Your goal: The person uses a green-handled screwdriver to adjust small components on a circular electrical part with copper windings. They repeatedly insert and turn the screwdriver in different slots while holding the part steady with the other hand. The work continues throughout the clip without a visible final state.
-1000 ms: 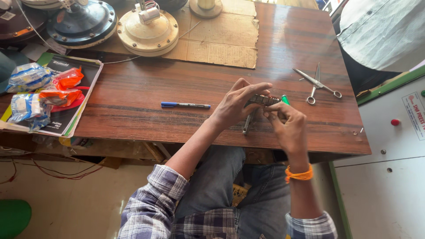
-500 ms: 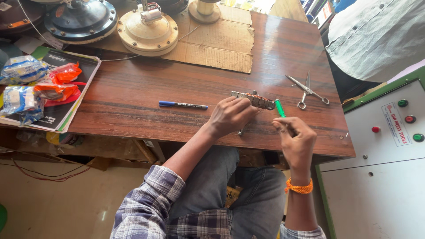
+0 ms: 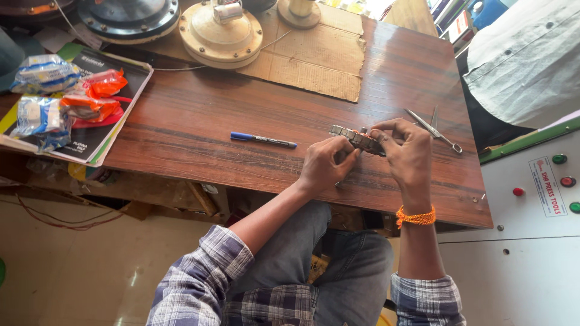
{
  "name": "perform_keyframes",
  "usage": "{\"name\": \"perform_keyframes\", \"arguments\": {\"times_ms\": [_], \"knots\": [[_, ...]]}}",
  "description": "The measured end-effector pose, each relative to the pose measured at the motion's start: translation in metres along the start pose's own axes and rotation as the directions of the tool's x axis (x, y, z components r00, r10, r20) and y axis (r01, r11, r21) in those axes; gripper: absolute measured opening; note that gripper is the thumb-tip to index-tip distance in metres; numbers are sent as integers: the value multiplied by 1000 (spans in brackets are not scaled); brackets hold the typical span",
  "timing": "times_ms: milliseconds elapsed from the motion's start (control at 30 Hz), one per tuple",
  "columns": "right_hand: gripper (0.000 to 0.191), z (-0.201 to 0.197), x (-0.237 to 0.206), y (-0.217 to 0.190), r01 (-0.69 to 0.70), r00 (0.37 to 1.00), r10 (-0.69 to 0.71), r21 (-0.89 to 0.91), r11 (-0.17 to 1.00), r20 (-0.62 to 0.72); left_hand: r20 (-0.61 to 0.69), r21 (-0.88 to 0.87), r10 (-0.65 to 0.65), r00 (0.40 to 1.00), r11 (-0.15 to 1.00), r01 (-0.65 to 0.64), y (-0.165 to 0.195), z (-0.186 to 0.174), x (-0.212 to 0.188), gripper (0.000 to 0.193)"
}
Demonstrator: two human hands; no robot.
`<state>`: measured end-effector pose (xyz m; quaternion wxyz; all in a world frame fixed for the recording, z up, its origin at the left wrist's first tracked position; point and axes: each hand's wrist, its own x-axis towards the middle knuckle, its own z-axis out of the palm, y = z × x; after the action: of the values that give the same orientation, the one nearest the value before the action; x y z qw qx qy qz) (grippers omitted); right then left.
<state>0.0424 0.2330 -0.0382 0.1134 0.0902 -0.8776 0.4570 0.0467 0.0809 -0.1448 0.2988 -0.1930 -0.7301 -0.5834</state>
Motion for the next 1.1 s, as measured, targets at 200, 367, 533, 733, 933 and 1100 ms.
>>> {"name": "perform_keyframes", "arguments": {"times_ms": [200,367,533,733,933,1100], "knots": [[11,0,23,12,-74,994,75,-11,997,81,2,86,25,1000,996,-25,1,1,0,18],[13,0,32,26,-191,979,195,-84,978,53,45,344,346,937,875,-340,14,-10,4,22],[13,-23,11,40,-207,978,205,196,959,31,253,188,442,860,850,-492,10,-20,36,75],[11,-46,-20,33,-70,997,71,175,982,4,306,-16,265,914,962,-273,1,-13,39,79],[8,-27,-45,20,-61,998,61,-98,993,-12,262,22,277,924,956,-293,-9,-4,33,49],[10,1,-56,29,38,997,-43,-75,996,-69,272,11,256,928,963,-269,-9,-4,35,49]]}}
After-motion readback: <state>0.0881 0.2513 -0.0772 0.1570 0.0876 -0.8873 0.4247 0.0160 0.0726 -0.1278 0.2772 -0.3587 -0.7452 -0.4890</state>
